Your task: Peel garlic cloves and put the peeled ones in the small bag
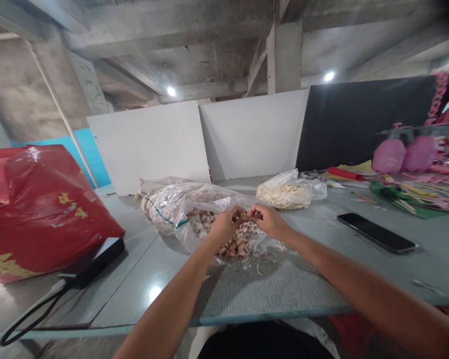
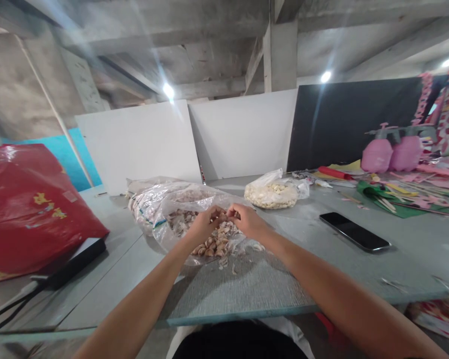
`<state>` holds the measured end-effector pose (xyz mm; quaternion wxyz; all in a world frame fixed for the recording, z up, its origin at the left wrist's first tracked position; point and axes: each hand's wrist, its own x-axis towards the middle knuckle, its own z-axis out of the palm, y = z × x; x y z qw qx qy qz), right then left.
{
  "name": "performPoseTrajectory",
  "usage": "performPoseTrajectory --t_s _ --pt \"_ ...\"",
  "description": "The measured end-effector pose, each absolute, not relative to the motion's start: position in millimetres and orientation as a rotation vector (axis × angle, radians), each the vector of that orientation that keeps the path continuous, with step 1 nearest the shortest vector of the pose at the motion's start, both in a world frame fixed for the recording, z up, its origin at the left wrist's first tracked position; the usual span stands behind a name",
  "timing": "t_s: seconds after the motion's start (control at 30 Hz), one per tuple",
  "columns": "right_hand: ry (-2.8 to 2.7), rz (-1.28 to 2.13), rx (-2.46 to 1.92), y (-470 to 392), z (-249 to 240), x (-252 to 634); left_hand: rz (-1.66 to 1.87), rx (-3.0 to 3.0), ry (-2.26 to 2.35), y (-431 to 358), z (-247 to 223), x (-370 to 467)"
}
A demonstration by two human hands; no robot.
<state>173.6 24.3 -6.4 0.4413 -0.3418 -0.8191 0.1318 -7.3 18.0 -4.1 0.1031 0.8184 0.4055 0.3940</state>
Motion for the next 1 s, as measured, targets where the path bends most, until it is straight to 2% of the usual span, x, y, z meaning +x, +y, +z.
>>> performPoseTrajectory --t_s 0.27,0.6,1.0 --pt "-2.087 0.255 -0.833 23 -4 174 1.122 2.488 1.292 15 -2 -7" --pt "-2.150 0.260 -0.784 23 -5 175 0.909 2.629 1.609 6 4 -1" --pt "-2.263 0.257 -0.817 18 -4 172 0.699 2.708 1.769 4 5 0"
